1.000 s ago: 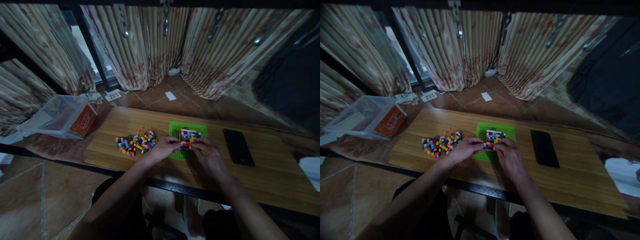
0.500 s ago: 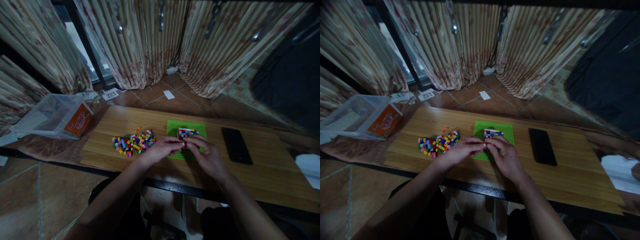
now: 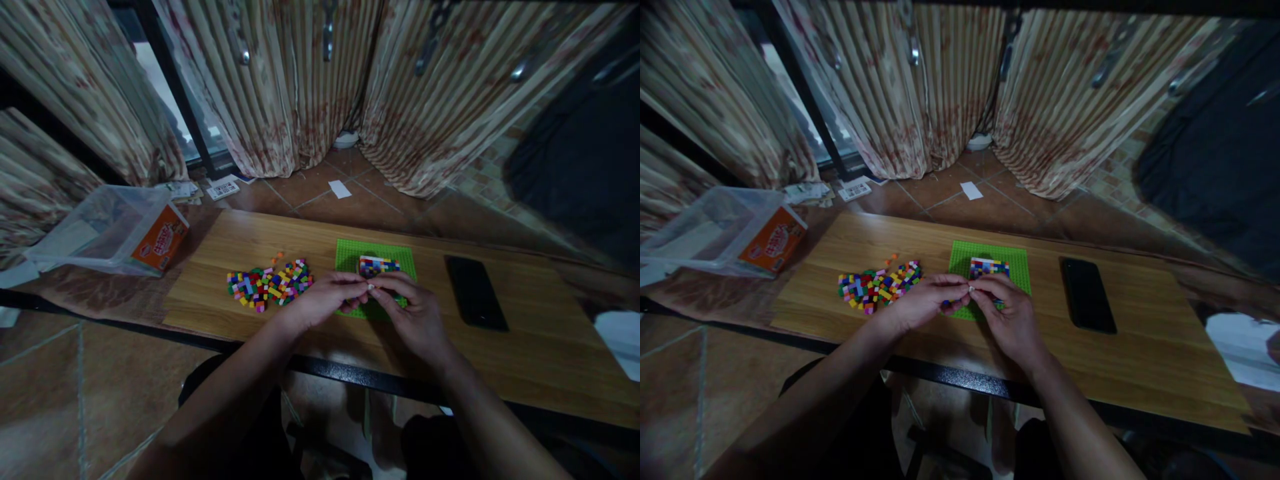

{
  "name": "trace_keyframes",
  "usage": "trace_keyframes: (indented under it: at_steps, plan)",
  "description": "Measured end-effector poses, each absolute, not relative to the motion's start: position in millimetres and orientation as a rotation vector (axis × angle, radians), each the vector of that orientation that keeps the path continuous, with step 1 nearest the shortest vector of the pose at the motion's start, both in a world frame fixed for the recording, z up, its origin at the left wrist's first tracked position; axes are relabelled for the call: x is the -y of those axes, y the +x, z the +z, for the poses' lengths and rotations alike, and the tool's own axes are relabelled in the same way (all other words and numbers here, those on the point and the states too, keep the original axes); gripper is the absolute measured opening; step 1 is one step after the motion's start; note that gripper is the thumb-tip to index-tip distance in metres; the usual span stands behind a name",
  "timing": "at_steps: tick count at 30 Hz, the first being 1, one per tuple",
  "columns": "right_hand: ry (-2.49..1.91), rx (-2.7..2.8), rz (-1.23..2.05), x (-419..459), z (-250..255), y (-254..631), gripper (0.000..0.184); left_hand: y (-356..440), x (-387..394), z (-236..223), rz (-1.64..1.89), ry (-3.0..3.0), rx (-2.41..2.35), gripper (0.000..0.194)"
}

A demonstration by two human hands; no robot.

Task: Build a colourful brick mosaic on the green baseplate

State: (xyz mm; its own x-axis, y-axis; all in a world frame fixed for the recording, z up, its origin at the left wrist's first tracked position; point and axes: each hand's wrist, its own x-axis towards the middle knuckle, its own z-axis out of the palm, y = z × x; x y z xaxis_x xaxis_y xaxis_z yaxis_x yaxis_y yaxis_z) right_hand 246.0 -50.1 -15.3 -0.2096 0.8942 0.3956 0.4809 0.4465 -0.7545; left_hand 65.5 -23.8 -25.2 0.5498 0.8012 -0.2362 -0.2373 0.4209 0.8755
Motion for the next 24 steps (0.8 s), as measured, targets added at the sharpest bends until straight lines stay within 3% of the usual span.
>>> trace_keyframes:
  at_steps: [11, 24]
  plan:
    - [-1.222, 1.843, 0.537, 51, -18, 248, 0.015, 66, 26, -16, 0.687, 1.146, -0.813, 0.029]
    - [-1.324, 2.092, 0.357, 43, -22, 262, 0.023, 72, 22, -23, 0.773, 0.879, -1.065, 0.019]
